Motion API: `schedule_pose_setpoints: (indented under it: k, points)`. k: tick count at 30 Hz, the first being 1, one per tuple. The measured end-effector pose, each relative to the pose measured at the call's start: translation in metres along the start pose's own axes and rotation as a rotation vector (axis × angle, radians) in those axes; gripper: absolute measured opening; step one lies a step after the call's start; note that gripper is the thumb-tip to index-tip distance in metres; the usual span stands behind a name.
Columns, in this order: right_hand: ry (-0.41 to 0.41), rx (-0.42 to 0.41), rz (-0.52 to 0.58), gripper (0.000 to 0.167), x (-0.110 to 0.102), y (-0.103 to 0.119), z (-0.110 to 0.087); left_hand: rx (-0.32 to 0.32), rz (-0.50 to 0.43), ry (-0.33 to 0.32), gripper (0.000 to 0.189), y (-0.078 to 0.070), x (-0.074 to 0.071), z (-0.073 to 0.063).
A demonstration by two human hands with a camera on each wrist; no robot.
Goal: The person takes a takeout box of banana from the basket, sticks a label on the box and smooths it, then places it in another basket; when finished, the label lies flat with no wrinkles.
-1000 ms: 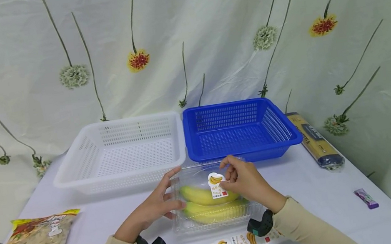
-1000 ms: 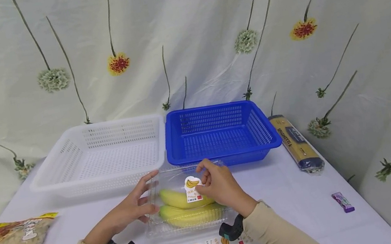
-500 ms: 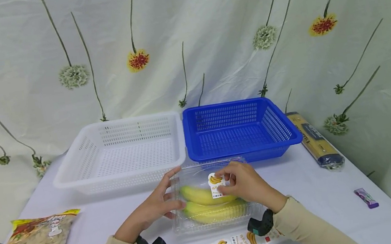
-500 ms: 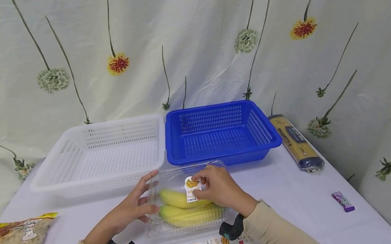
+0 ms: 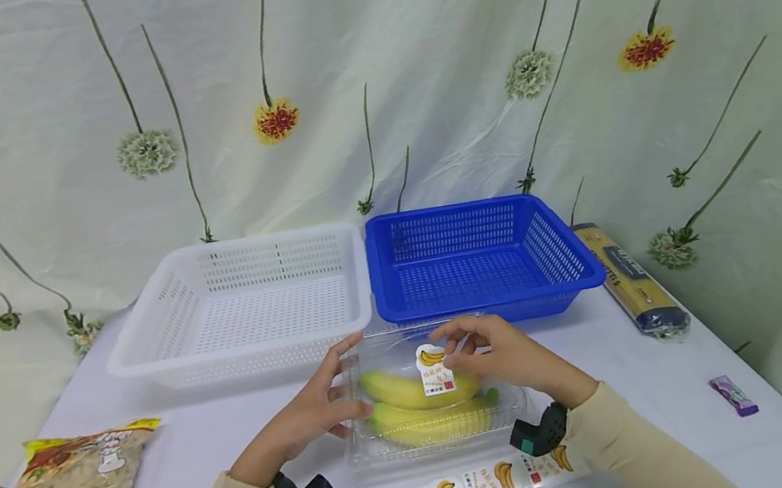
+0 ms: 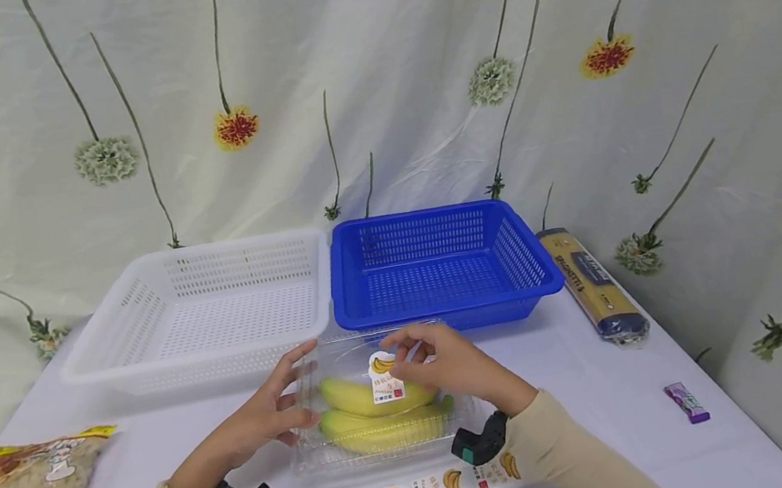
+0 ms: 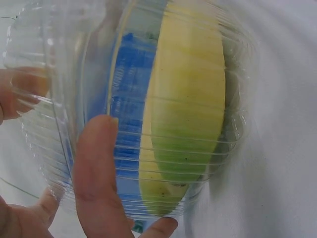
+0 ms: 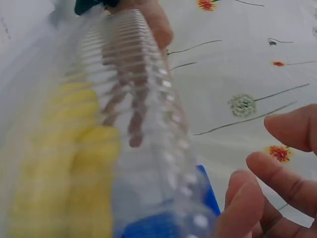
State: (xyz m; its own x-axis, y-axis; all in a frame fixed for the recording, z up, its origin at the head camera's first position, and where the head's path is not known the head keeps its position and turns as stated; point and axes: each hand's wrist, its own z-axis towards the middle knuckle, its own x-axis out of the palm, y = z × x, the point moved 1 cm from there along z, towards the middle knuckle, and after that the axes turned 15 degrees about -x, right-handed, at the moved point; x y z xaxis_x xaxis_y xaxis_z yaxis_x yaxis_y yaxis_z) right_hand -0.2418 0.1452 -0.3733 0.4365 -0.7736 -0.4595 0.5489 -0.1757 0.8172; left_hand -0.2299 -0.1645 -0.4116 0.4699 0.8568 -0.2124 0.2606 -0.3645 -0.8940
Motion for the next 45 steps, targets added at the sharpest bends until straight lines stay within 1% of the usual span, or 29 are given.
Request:
schedule_pose_setpoints:
  k: [3, 6, 11, 14, 18, 22, 25, 28, 30, 33, 36, 38, 39, 42, 45]
  points:
    - [0.0, 0.018, 0.166, 0.042, -0.016, 0.001, -0.002, -0.002, 0.003, -0.002, 0.108, 0.0, 0.0, 0.0]
    - [-0.034, -0.005, 0.232, 0.041, -0.035, 0.003, -0.006, -0.007, 0.008, -0.005, 0.108, 0.0, 0.0, -0.001]
    - [-0.164, -0.018, 0.236, 0.025, -0.068, 0.005, -0.017, -0.006, 0.015, -0.002, 0.107, 0.0, 0.001, -0.002]
    - [-0.261, -0.044, 0.252, 0.027, -0.084, 0.002, -0.024, -0.002, 0.013, 0.002, 0.108, -0.001, 0.002, -0.002]
    - [-0.407, -0.115, 0.258, 0.03, -0.101, -0.005, -0.029, 0.0, 0.006, 0.003, 0.108, -0.001, 0.002, -0.002]
    - [-0.576, -0.116, 0.2, 0.022, -0.117, -0.014, -0.036, 0.008, 0.006, 0.006, 0.108, 0.0, 0.002, -0.003]
    - [-0.694, -0.086, 0.132, 0.017, -0.129, -0.02, -0.043, 0.015, 0.008, 0.006, 0.108, 0.0, 0.001, -0.002]
    - [-0.818, -0.06, 0.096, 0.015, -0.138, -0.029, -0.05, 0.016, 0.009, 0.009, 0.109, 0.0, 0.001, -0.002]
    - [-0.884, -0.023, 0.076, 0.013, -0.144, -0.036, -0.054, 0.015, 0.008, 0.012, 0.109, 0.0, 0.001, -0.002]
    - [-0.966, 0.059, 0.047, 0.011, -0.151, -0.046, -0.061, 0.016, 0.008, 0.015, 0.109, 0.0, 0.001, -0.002]
    - [-1.007, 0.156, 0.018, 0.009, -0.157, -0.057, -0.067, 0.01, 0.006, 0.014, 0.108, 0.0, 0.002, -0.001]
    - [-1.026, 0.205, 0.025, 0.009, -0.16, -0.063, -0.071, 0.006, 0.006, 0.012, 0.108, 0.0, 0.001, -0.001]
    - [-1.021, 0.238, 0.015, 0.01, -0.161, -0.066, -0.073, 0.005, 0.006, 0.012, 0.108, 0.0, 0.001, -0.001]
    - [-1.01, 0.303, 0.045, 0.011, -0.164, -0.074, -0.077, 0.006, 0.007, 0.014, 0.109, 0.0, 0.001, -0.001]
    - [-0.972, 0.339, 0.099, 0.01, -0.164, -0.083, -0.079, 0.008, 0.005, 0.018, 0.109, 0.0, 0.001, -0.001]
